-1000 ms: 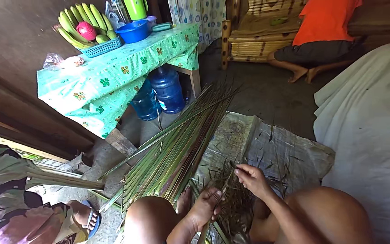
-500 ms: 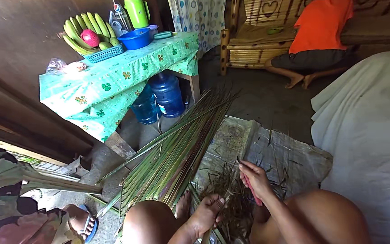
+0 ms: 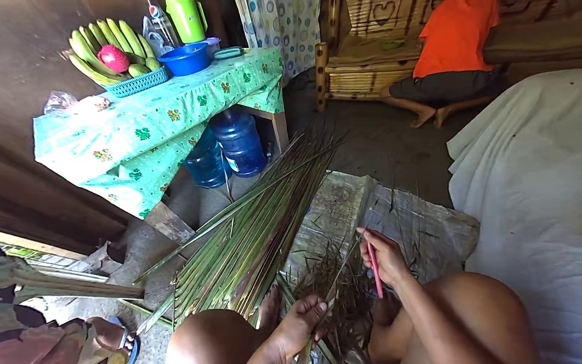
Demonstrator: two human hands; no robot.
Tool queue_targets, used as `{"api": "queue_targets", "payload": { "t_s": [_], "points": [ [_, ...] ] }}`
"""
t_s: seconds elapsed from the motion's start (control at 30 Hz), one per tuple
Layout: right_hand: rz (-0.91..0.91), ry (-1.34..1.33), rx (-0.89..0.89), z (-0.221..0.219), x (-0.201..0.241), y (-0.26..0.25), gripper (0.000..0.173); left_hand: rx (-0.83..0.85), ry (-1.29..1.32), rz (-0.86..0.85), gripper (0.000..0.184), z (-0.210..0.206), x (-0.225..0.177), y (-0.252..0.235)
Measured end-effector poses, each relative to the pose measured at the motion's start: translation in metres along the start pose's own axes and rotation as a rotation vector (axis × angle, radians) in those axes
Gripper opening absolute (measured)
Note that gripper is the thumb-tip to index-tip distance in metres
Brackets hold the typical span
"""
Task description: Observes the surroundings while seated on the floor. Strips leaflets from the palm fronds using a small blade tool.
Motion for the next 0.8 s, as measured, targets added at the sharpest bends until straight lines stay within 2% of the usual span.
{"api": "queue_targets", "payload": {
  "t_s": [0.1, 0.17, 0.43, 0.8],
  "points": [
    [-0.039, 0.019, 0.201, -0.019, -0.004, 0.020, 0.032, -0.025, 0.000, 0.009, 0.021, 0.005, 0.001, 0.001],
    [-0.022, -0.003, 0.236, -0.027, -0.007, 0.028, 0.031, -0.027, -0.002, 0.013, 0.021, 0.004, 0.001, 0.002],
    [0.063, -0.051, 0.151, -0.029, -0.010, 0.026, 0.026, -0.002, 0.008, 0.012, 0.020, 0.001, 0.001, -0.001],
    [0.039, -0.056, 0.035, -0.018, -0.007, 0.015, 0.024, 0.038, -0.043, -0.040, 0.018, -0.004, 0.000, 0.002]
  ]
}}
Point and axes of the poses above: each hand's wrist, its own y-axis away from the middle knuckle, its own z-axis out of the back of the hand, x = y × z, the point moved 7 cm from there along -y, towards the middle knuckle, and after that the axes turned 11 degrees about z, right-handed, at the moved point
